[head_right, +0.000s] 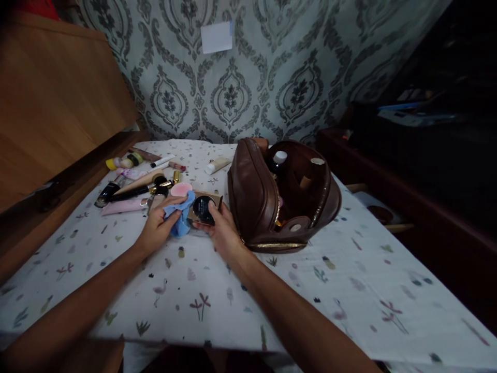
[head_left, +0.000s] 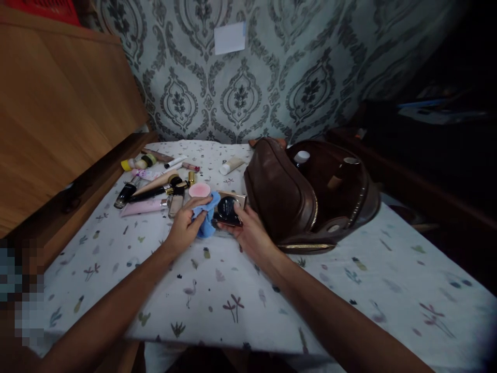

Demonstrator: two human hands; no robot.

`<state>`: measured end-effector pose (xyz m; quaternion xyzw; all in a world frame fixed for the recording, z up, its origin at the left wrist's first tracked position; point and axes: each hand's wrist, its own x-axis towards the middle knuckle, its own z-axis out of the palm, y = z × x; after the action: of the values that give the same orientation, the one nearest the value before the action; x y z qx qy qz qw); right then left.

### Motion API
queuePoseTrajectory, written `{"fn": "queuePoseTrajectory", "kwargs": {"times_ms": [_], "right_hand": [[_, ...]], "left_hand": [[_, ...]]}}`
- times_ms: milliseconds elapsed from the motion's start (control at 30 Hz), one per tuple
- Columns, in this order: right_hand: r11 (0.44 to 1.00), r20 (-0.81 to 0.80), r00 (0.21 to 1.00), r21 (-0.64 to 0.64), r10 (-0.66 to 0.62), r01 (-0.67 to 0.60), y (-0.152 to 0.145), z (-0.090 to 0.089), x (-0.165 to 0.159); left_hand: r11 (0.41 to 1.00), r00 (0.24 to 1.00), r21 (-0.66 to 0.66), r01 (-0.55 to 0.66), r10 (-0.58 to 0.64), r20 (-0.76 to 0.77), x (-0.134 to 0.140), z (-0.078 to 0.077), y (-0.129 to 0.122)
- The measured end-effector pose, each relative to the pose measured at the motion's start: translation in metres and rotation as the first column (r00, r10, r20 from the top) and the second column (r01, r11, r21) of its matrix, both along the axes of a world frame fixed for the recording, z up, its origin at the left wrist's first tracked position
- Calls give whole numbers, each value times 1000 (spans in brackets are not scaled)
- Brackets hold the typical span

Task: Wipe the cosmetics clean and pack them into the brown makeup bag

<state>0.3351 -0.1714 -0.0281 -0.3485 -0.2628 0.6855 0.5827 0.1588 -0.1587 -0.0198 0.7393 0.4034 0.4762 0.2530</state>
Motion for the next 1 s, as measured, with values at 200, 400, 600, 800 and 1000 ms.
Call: {"fn": "queuePoseTrajectory", "kwargs": {"times_ms": [200,400,600,800,1000], "right_hand": [[1000,-83,996,4,-12,13,6,-3,-1],[998,-9,999,33,45,-45,-1,1,-2],[991,159,987,124,30,-50,-1,6,0],[983,231,959,44,162,-177,-8,10,-3],[994,49,995,-70,86,-83,-5,7,-2]], "left_hand": [[999,999,31,33,-32,-33,2,-4,-2],[990,988,-98,-97,108,112,0,1,0],[980,967,-93,-176,190,168,-3,13,1],[987,980,-47,-153,157,121,-6,13,-2],[993,995,113,39,-28,-100,-5,8,-2]]}}
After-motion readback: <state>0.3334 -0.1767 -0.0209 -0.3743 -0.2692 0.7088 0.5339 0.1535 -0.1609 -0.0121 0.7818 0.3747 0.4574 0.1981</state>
